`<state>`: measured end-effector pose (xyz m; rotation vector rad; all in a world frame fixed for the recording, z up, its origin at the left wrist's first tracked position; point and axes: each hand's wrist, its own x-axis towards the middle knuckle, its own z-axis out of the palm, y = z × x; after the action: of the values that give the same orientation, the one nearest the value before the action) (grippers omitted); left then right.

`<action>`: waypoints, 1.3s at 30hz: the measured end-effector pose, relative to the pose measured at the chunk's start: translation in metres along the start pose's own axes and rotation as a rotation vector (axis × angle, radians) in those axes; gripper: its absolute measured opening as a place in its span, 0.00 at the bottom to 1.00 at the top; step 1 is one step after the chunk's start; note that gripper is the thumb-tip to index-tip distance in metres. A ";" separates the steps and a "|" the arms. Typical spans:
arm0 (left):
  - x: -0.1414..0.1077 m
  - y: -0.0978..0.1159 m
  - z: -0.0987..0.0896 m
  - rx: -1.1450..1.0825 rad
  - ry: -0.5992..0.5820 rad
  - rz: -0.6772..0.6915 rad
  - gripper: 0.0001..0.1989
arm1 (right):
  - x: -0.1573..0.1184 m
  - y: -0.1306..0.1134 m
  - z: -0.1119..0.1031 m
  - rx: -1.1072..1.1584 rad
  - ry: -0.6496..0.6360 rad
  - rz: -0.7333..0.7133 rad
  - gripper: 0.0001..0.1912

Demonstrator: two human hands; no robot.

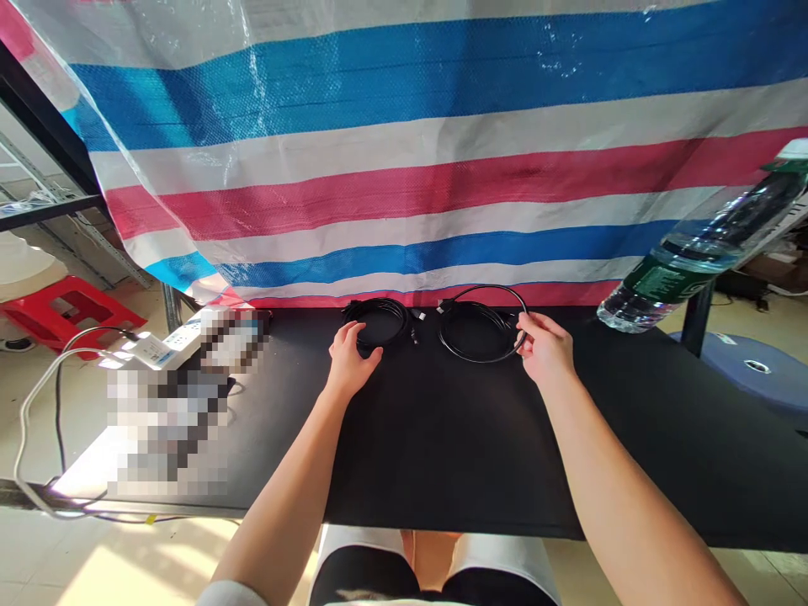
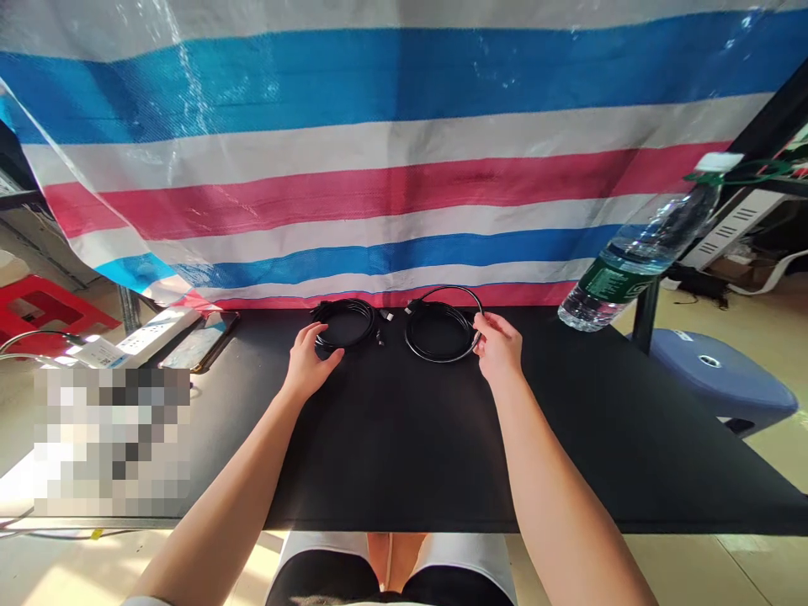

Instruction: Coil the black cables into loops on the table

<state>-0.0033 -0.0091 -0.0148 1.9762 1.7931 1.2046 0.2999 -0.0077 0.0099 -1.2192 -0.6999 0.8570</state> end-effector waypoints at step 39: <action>0.005 0.042 -0.031 -1.351 0.438 -0.458 0.25 | 0.031 0.026 -0.036 -1.163 0.054 -0.230 0.11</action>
<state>0.0063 -0.0250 0.0343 0.5403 0.8810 1.9394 0.3415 0.0037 -0.0228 -2.1039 -1.3416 0.1537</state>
